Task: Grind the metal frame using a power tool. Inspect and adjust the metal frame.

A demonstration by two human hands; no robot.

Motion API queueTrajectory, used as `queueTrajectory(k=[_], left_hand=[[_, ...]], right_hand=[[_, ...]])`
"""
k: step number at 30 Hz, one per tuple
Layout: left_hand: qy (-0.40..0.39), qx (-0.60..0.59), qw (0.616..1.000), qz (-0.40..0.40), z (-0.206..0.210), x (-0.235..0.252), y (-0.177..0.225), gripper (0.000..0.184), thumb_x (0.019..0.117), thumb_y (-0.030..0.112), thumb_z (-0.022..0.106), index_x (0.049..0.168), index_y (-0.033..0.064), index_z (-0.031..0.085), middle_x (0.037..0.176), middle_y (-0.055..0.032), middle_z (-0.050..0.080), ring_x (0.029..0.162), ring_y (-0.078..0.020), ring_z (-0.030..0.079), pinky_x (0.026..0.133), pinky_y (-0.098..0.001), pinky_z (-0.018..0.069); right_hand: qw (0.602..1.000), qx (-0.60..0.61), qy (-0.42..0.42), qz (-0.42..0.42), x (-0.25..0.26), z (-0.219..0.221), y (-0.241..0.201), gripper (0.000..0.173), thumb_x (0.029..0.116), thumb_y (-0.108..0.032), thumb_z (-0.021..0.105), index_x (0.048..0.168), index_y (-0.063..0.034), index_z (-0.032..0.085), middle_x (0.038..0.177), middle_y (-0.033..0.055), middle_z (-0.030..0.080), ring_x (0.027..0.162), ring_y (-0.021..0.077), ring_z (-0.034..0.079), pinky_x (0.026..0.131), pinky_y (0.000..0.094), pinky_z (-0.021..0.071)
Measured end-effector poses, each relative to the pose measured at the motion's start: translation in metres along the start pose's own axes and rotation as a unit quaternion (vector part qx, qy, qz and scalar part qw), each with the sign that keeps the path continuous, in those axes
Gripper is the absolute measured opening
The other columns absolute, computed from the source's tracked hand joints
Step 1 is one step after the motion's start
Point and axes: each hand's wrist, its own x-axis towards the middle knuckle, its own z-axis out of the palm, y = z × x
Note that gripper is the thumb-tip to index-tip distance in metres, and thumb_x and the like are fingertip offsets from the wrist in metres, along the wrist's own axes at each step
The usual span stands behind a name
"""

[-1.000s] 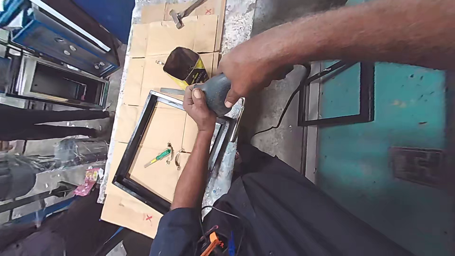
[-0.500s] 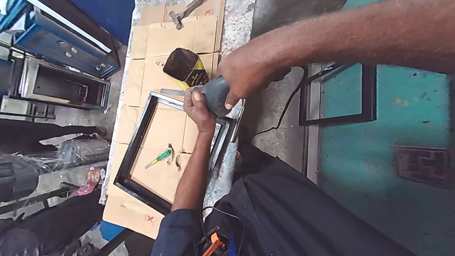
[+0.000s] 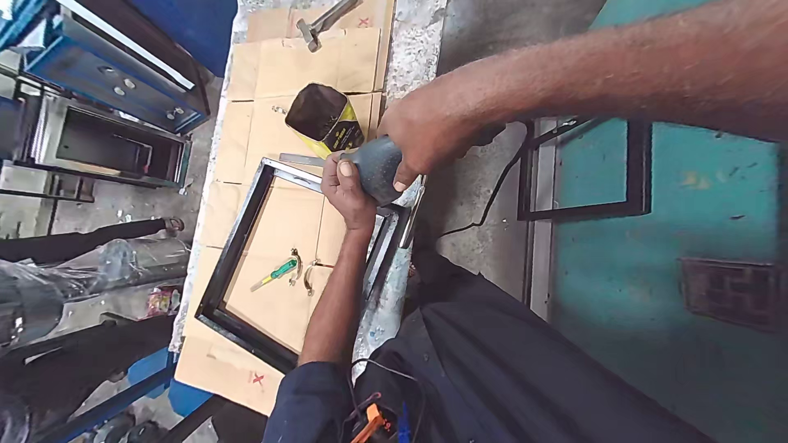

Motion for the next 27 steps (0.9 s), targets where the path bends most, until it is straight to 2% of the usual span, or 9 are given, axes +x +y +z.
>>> queueTrajectory(k=[6,8,10,12,13,18,22,25,27], left_hand=[[0.001,-0.01,1.0,0.001,0.0,-0.001,-0.002,0.043,0.1039,0.05,0.052,0.095,0.0099,0.064,0.078,0.0015,0.065,0.073,-0.01,0.066,0.071,-0.0323,0.0595],[0.007,-0.006,1.0,0.0,0.0,-0.001,-0.002,0.042,0.1034,0.05,0.053,0.092,0.0105,0.063,0.076,0.0019,0.064,0.071,-0.0095,0.065,0.069,-0.0315,0.0589],[0.005,0.008,1.0,-0.002,-0.001,-0.002,-0.001,0.044,0.104,0.051,0.05,0.093,0.0104,0.062,0.078,0.0019,0.064,0.073,-0.009,0.066,0.07,-0.0311,0.059],[0.007,0.007,1.0,0.0,-0.002,-0.002,-0.001,0.044,0.1043,0.05,0.05,0.093,0.0097,0.063,0.078,0.0014,0.065,0.073,-0.0092,0.066,0.07,-0.0317,0.0593],[0.007,0.006,1.0,0.0,-0.002,-0.002,-0.001,0.043,0.1043,0.05,0.05,0.093,0.0105,0.063,0.078,0.0022,0.065,0.074,-0.0086,0.066,0.071,-0.0314,0.0591],[0.012,0.0,1.0,0.009,0.0,-0.005,0.0,0.045,0.1032,0.053,0.052,0.094,0.0103,0.063,0.078,0.0027,0.065,0.072,-0.008,0.065,0.071,-0.0311,0.0591],[0.024,0.004,1.0,0.011,-0.001,-0.007,0.0,0.044,0.104,0.051,0.052,0.094,0.0091,0.062,0.077,0.002,0.064,0.072,-0.008,0.065,0.07,-0.0304,0.0585],[0.01,0.014,1.0,0.01,-0.004,-0.005,0.0,0.047,0.1045,0.053,0.049,0.095,0.0092,0.064,0.079,0.0022,0.065,0.074,-0.0079,0.065,0.072,-0.0304,0.0585],[0.003,0.008,1.0,0.012,-0.005,-0.005,0.0,0.049,0.1039,0.055,0.049,0.095,0.0096,0.064,0.079,0.0023,0.066,0.074,-0.0078,0.066,0.072,-0.0301,0.059]], right_hand=[[1.0,0.008,-0.009,0.006,0.001,0.0,0.0,0.031,0.0887,-0.037,0.082,0.097,-0.0104,0.07,0.064,0.0041,0.063,0.05,0.018,0.058,0.048,0.0383,0.0492],[1.0,-0.01,0.005,-0.012,0.002,0.002,0.002,0.034,0.0879,-0.04,0.082,0.099,-0.0106,0.07,0.065,0.0035,0.064,0.052,0.018,0.06,0.05,0.0399,0.0523],[0.995,-0.065,0.058,-0.051,-0.001,0.007,0.004,0.052,0.0833,-0.043,0.085,0.119,-0.011,0.066,0.075,0.0057,0.066,0.062,0.0224,0.065,0.058,0.0471,0.0568],[0.982,-0.129,0.115,-0.079,-0.012,0.013,0.001,0.078,0.0774,-0.042,0.088,0.143,-0.0146,0.054,0.089,0.0119,0.066,0.079,0.0331,0.067,0.065,0.0565,0.0546],[0.975,-0.154,0.134,-0.089,-0.016,0.016,-0.001,0.083,0.0763,-0.042,0.089,0.145,-0.017,0.051,0.091,0.0128,0.066,0.081,0.0354,0.067,0.065,0.0575,0.0539],[0.96,-0.193,0.171,-0.112,-0.019,0.02,0.002,0.064,0.0831,-0.031,0.083,0.141,-0.0234,0.055,0.086,0.0118,0.064,0.076,0.0355,0.066,0.058,0.0549,0.0517],[0.957,-0.198,0.177,-0.118,-0.019,0.019,-0.002,0.053,0.0823,-0.021,0.08,0.13,-0.0202,0.059,0.084,0.0109,0.062,0.076,0.0354,0.066,0.056,0.0535,0.0507],[0.969,-0.175,0.142,-0.101,-0.017,0.016,-0.006,0.054,0.0828,-0.02,0.079,0.132,-0.0163,0.057,0.086,0.0111,0.062,0.078,0.0341,0.066,0.06,0.054,0.0525],[0.989,-0.105,0.071,-0.082,-0.01,0.009,-0.002,0.051,0.0865,-0.025,0.078,0.133,-0.016,0.06,0.081,0.0073,0.064,0.069,0.0264,0.065,0.059,0.0494,0.0538]])
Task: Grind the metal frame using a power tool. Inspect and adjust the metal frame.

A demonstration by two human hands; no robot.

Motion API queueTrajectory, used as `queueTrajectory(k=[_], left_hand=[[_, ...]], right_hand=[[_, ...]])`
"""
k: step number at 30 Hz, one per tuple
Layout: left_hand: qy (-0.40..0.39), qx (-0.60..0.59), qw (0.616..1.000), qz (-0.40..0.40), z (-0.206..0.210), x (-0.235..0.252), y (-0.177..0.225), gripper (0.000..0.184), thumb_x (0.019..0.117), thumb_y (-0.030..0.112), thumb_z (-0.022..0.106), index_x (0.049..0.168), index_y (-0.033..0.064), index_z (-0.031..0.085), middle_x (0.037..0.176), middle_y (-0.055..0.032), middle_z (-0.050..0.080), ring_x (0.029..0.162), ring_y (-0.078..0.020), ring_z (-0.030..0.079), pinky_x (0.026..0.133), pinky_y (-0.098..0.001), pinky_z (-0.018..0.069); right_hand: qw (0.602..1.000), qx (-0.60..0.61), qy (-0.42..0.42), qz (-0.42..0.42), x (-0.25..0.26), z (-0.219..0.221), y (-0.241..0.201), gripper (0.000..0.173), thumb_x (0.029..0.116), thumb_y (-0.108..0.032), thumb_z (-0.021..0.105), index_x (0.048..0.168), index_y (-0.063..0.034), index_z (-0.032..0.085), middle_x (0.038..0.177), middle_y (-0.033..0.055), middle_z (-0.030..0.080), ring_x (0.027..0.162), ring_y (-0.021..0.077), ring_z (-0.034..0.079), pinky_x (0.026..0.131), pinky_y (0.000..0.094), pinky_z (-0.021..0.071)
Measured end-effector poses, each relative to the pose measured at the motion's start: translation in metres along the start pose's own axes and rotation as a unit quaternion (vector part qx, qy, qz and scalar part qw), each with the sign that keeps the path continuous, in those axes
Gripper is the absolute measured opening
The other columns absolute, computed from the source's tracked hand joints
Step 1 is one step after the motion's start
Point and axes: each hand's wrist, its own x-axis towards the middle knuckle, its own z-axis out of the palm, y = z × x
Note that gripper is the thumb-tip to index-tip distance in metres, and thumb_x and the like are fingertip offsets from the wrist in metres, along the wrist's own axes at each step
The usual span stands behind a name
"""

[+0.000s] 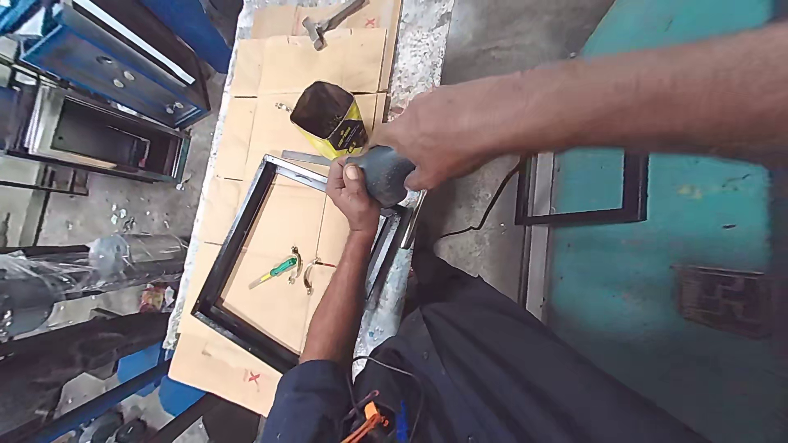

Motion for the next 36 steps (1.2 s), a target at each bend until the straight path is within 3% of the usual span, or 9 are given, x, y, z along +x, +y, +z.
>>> queueTrajectory(k=[2,5,14,24,29,36], left_hand=[[-0.004,-0.003,1.0,0.003,0.0,0.0,0.0,0.049,0.1038,0.055,0.049,0.095,0.0095,0.064,0.078,0.0022,0.065,0.072,-0.008,0.065,0.07,-0.0298,0.0588],[-0.005,-0.013,1.0,-0.001,0.0,0.0,0.001,0.048,0.1034,0.055,0.051,0.095,0.0097,0.064,0.078,0.0023,0.065,0.073,-0.0082,0.066,0.071,-0.0301,0.0589],[-0.005,-0.014,1.0,-0.006,0.001,0.002,0.004,0.05,0.1024,0.056,0.052,0.099,0.0078,0.066,0.083,0.0006,0.069,0.077,-0.0092,0.069,0.072,-0.0303,0.0604],[-0.005,-0.03,1.0,-0.006,0.002,0.004,0.007,0.048,0.1025,0.054,0.053,0.098,0.0084,0.065,0.082,0.0003,0.068,0.076,-0.01,0.068,0.072,-0.0315,0.0602],[-0.04,-0.007,0.999,-0.021,-0.003,0.0,0.014,0.049,0.1048,0.056,0.045,0.108,0.0115,0.063,0.092,0.0006,0.067,0.083,-0.0099,0.067,0.077,-0.0302,0.0594],[-0.042,0.001,0.999,-0.02,-0.004,0.002,0.019,0.051,0.1042,0.059,0.045,0.11,0.012,0.063,0.095,-0.0002,0.068,0.087,-0.0113,0.068,0.079,-0.0315,0.0594]], right_hand=[[0.985,0.151,-0.077,0.035,0.006,-0.001,0.01,0.033,0.0888,-0.03,0.081,0.115,-0.0139,0.067,0.066,0.0036,0.066,0.049,0.0165,0.059,0.046,0.0355,0.0507],[0.969,0.211,-0.112,0.071,0.008,-0.002,0.008,0.036,0.0874,-0.036,0.083,0.107,-0.0098,0.067,0.062,0.0048,0.062,0.046,0.0159,0.054,0.045,0.0333,0.0475],[0.976,0.185,-0.086,0.075,0.003,-0.002,0.004,0.056,0.0835,-0.041,0.086,0.124,-0.0103,0.063,0.068,0.0054,0.062,0.051,0.0171,0.056,0.048,0.0362,0.0502],[0.979,0.174,-0.08,0.065,0.0,-0.006,0.002,0.053,0.0825,-0.04,0.087,0.121,-0.0127,0.064,0.069,0.0033,0.064,0.053,0.016,0.059,0.049,0.0364,0.0515],[0.987,0.132,-0.058,0.066,-0.006,-0.011,-0.003,0.048,0.0827,-0.043,0.086,0.118,-0.0155,0.067,0.073,0.0032,0.065,0.059,0.0179,0.061,0.054,0.0392,0.0523],[0.987,0.135,-0.058,0.065,-0.007,-0.016,-0.005,0.047,0.0829,-0.042,0.086,0.118,-0.0157,0.067,0.071,0.0028,0.066,0.057,0.0172,0.063,0.053,0.0386,0.0541]])
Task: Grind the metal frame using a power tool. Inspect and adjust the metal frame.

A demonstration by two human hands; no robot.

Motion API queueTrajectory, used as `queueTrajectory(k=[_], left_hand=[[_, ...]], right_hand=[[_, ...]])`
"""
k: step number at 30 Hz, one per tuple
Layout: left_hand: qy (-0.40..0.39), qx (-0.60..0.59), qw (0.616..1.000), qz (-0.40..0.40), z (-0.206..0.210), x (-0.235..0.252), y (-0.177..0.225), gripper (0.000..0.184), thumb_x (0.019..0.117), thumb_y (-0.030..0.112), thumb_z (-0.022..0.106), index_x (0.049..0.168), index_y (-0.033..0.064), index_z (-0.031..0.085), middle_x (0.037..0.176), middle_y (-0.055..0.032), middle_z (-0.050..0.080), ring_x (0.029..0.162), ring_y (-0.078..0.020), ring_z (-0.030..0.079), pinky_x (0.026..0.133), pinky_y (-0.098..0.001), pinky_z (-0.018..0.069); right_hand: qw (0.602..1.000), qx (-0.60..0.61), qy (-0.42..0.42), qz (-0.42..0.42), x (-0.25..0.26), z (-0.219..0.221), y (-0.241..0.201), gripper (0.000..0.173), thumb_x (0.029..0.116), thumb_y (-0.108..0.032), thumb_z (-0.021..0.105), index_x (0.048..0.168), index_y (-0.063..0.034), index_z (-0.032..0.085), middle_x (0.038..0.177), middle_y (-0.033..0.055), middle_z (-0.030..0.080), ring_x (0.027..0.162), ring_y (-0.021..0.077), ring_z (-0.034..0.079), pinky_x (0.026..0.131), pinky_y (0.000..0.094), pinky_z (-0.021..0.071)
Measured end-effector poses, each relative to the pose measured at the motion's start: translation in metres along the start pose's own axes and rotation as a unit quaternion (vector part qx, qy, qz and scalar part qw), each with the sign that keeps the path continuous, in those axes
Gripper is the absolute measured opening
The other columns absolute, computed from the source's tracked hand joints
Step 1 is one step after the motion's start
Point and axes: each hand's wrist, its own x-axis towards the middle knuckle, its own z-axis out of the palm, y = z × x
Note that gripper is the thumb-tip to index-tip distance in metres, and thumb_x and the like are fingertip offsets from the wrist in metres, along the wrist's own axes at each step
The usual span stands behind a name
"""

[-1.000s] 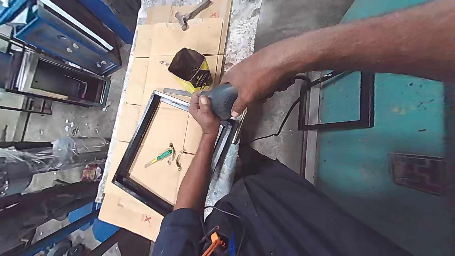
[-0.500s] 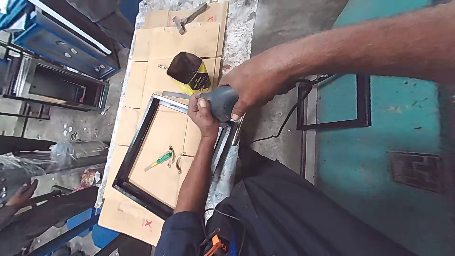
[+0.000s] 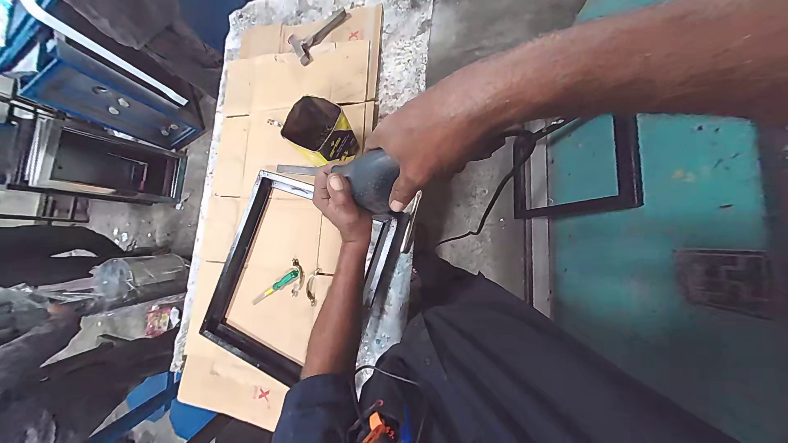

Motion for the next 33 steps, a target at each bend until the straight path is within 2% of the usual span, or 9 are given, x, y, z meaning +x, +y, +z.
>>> queueTrajectory(k=[4,7,12,15,17,19,22,26,33], left_hand=[[-0.003,-0.019,1.0,-0.004,0.001,0.002,0.006,0.05,0.1047,0.057,0.045,0.113,0.0111,0.063,0.099,-0.0021,0.069,0.09,-0.0131,0.069,0.082,-0.0333,0.0598],[-0.005,-0.018,1.0,-0.009,0.0,0.004,0.008,0.051,0.1049,0.058,0.043,0.112,0.0108,0.063,0.098,-0.0016,0.067,0.089,-0.0126,0.068,0.081,-0.0325,0.0593],[-0.007,-0.013,1.0,-0.004,0.0,0.006,0.012,0.052,0.1052,0.058,0.042,0.113,0.011,0.062,0.097,-0.0017,0.067,0.089,-0.0123,0.068,0.081,-0.0322,0.0592],[-0.007,-0.019,1.0,-0.007,-0.001,0.006,0.014,0.053,0.1043,0.06,0.043,0.113,0.0112,0.063,0.098,-0.0019,0.068,0.089,-0.0127,0.068,0.081,-0.0322,0.0593],[-0.012,-0.019,1.0,-0.009,-0.001,0.007,0.018,0.053,0.1044,0.06,0.043,0.113,0.0115,0.063,0.098,-0.0014,0.067,0.089,-0.0123,0.067,0.081,-0.032,0.0591],[-0.006,-0.026,1.0,-0.001,0.001,0.012,0.021,0.052,0.1043,0.058,0.044,0.109,0.0103,0.064,0.095,-0.0015,0.067,0.087,-0.0121,0.067,0.081,-0.0321,0.0588],[0.024,-0.048,0.999,0.008,0.006,0.023,0.023,0.05,0.1036,0.054,0.049,0.099,0.0076,0.066,0.086,-0.0015,0.068,0.081,-0.0122,0.068,0.077,-0.0331,0.0591],[0.026,-0.057,0.998,0.005,0.011,0.021,0.029,0.046,0.1034,0.053,0.051,0.099,0.0087,0.065,0.085,-0.0009,0.068,0.08,-0.0119,0.068,0.076,-0.0335,0.0595],[0.024,-0.083,0.996,-0.015,0.013,0.007,0.026,0.043,0.1012,0.052,0.056,0.094,0.0104,0.065,0.082,-0.0006,0.067,0.077,-0.0124,0.067,0.074,-0.0348,0.0596]], right_hand=[[1.0,-0.003,0.006,-0.003,-0.003,-0.003,-0.003,0.048,0.083,-0.043,0.086,0.12,-0.017,0.068,0.074,0.0028,0.067,0.061,0.0176,0.064,0.055,0.0389,0.0547],[1.0,-0.003,0.007,0.003,-0.006,-0.005,-0.007,0.056,0.0818,-0.042,0.087,0.125,-0.0155,0.064,0.076,0.0033,0.067,0.063,0.0184,0.066,0.057,0.0398,0.0569],[1.0,-0.004,0.009,0.0,-0.008,-0.005,-0.01,0.05,0.0822,-0.039,0.087,0.119,-0.014,0.066,0.073,0.0035,0.067,0.06,0.0186,0.065,0.056,0.0406,0.057],[0.999,-0.045,0.023,0.013,-0.015,-0.007,-0.016,0.045,0.0838,-0.046,0.085,0.106,-0.0114,0.067,0.066,0.0012,0.064,0.056,0.0168,0.063,0.054,0.0405,0.0559],[0.998,-0.05,0.03,0.037,-0.021,-0.009,-0.02,0.041,0.0832,-0.049,0.084,0.088,-0.0111,0.069,0.06,0.0012,0.061,0.052,0.0163,0.06,0.051,0.0395,0.0539],[0.998,-0.028,0.034,0.051,-0.026,-0.011,-0.023,0.04,0.0832,-0.047,0.085,0.08,-0.0111,0.068,0.059,0.0016,0.061,0.049,0.0157,0.06,0.049,0.0372,0.0536],[0.998,0.002,0.044,0.042,-0.032,-0.016,-0.023,0.034,0.0842,-0.041,0.086,0.08,-0.0113,0.069,0.06,0.0026,0.064,0.049,0.016,0.062,0.049,0.0364,0.0553],[0.998,0.025,0.034,0.047,-0.034,-0.019,-0.019,0.035,0.0832,-0.041,0.087,0.084,-0.0105,0.069,0.06,0.0025,0.064,0.049,0.0157,0.06,0.049,0.0346,0.0543],[1.0,-0.002,0.0,0.028,-0.034,-0.01,-0.015,0.04,0.0871,-0.048,0.081,0.08,-0.0109,0.068,0.055,0.0005,0.06,0.044,0.0115,0.055,0.045,0.0302,0.0503]])
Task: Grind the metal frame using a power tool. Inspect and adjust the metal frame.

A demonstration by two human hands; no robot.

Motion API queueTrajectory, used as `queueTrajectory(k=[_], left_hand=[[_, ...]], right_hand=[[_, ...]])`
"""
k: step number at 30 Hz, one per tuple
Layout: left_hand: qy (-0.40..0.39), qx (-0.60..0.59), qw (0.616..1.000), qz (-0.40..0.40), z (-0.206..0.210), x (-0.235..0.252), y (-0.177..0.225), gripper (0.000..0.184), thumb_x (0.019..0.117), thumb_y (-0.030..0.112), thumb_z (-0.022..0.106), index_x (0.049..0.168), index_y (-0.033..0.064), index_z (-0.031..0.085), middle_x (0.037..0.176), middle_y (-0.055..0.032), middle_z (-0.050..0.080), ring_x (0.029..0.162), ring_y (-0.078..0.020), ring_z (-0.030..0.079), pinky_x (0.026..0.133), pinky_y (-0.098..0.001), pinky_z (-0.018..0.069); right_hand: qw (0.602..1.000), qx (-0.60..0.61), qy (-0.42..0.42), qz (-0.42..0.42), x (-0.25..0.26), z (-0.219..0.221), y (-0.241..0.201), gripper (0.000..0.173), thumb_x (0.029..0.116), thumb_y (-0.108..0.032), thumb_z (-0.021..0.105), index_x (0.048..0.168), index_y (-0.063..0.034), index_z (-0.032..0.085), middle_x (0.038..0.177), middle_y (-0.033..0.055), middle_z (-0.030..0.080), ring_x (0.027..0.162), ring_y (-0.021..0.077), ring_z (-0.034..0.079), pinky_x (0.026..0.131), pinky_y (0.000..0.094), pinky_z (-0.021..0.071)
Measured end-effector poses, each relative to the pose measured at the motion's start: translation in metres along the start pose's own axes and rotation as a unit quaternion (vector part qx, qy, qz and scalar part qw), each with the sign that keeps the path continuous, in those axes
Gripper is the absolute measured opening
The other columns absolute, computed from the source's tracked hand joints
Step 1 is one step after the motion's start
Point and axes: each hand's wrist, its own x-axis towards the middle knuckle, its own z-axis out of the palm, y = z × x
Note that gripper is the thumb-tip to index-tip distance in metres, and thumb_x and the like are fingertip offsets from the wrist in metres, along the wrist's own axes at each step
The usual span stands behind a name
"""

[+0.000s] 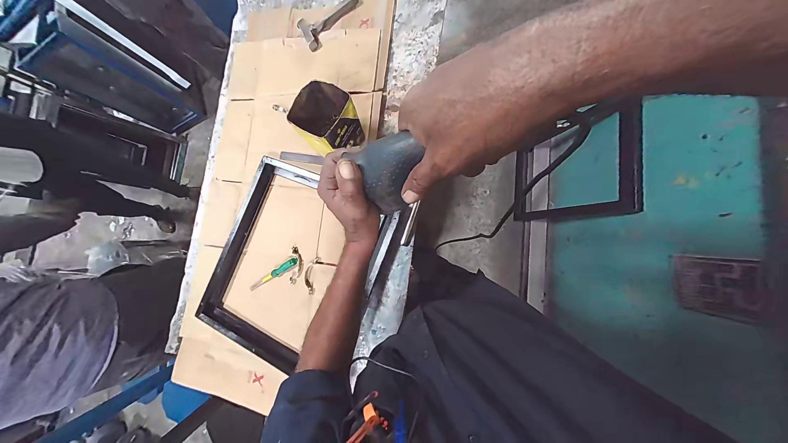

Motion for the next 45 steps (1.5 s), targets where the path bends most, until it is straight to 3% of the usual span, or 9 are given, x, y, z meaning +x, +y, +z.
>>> queueTrajectory(k=[15,24,37,45], left_hand=[[0.005,-0.007,1.0,-0.014,0.004,-0.011,-0.011,0.044,0.1013,0.051,0.057,0.093,0.0095,0.065,0.08,-0.0015,0.068,0.075,-0.0126,0.068,0.072,-0.0345,0.0602],[-0.003,0.0,1.0,-0.012,0.003,-0.01,-0.011,0.044,0.1025,0.051,0.054,0.094,0.0092,0.065,0.079,-0.0013,0.068,0.074,-0.0122,0.068,0.072,-0.0344,0.0603],[-0.003,0.01,1.0,-0.02,-0.003,-0.014,-0.006,0.044,0.1022,0.051,0.054,0.096,0.0083,0.063,0.08,-0.0028,0.066,0.075,-0.0142,0.068,0.073,-0.0367,0.0603],[-0.001,0.007,1.0,-0.022,-0.002,-0.017,-0.005,0.044,0.1014,0.051,0.056,0.096,0.0088,0.065,0.079,-0.001,0.067,0.074,-0.0119,0.067,0.072,-0.0342,0.06]], right_hand=[[0.999,0.011,-0.018,0.026,0.002,0.008,0.006,0.04,0.0892,-0.047,0.079,0.085,-0.0095,0.067,0.06,0.0011,0.062,0.048,0.0127,0.058,0.048,0.0313,0.0516],[1.0,0.005,-0.017,0.023,0.004,0.008,0.007,0.039,0.0892,-0.047,0.079,0.08,-0.0114,0.067,0.057,0.0007,0.061,0.045,0.0127,0.056,0.046,0.0314,0.0499],[1.0,0.016,-0.023,0.007,0.006,0.014,0.007,0.039,0.0891,-0.049,0.078,0.088,-0.0113,0.068,0.059,0.0004,0.063,0.045,0.0123,0.057,0.045,0.0311,0.0516],[0.999,0.025,-0.027,0.011,0.007,0.017,0.009,0.04,0.088,-0.049,0.079,0.083,-0.0119,0.067,0.058,0.0005,0.062,0.045,0.0122,0.057,0.045,0.0309,0.0515]])
